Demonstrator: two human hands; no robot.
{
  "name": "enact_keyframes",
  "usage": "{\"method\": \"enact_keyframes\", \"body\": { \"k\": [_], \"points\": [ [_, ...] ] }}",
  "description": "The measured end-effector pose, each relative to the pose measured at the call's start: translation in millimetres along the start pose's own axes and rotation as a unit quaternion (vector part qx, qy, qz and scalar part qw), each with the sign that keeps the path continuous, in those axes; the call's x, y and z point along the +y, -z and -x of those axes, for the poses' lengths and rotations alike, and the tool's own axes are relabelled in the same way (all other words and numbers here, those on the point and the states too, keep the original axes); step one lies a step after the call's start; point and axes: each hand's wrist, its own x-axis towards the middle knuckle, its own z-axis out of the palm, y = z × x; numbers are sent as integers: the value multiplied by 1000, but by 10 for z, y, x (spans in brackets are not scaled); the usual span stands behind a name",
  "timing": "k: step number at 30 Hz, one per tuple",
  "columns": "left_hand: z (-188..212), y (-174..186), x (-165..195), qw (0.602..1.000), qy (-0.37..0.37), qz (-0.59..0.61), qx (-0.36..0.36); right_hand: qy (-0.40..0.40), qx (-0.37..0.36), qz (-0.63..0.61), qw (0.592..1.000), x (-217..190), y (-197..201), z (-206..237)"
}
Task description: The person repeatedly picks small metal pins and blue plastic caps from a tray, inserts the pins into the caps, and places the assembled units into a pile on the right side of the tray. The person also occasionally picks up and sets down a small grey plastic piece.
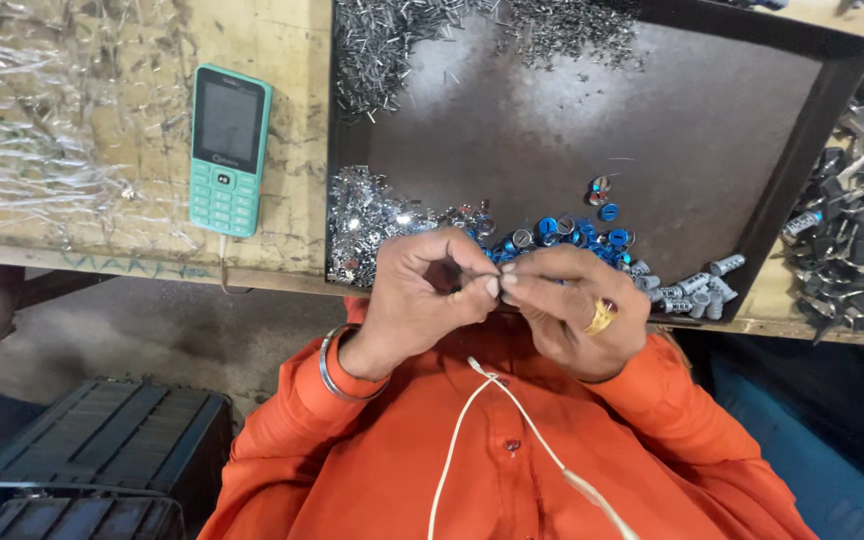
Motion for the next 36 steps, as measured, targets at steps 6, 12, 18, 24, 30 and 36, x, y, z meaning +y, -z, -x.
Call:
{"method": "enact_keyframes", "body": {
  "k": [6, 12, 18, 24, 30, 36],
  "points": [
    [-15, -31, -23, 997, 58, 22, -37, -43, 31, -57, 997, -29, -14, 85],
    [-45, -51, -89, 997, 58, 37, -44, 26, 24, 20, 999, 15, 59, 160],
    [-44, -92, -92, 997, 38, 32, -57, 59, 15, 54, 997, 22, 136, 89],
    [-58, -89, -41, 995, 31, -17, -95, -137, 51, -197, 969, -23, 55, 224],
    [-89, -138, -69, 986, 101, 55, -124, -72, -51, -52, 995, -27, 368, 100],
    [-53, -47, 124, 984, -41, -135, -105, -122, -121, 417, 893, 44, 1342, 136]
  ]
}}
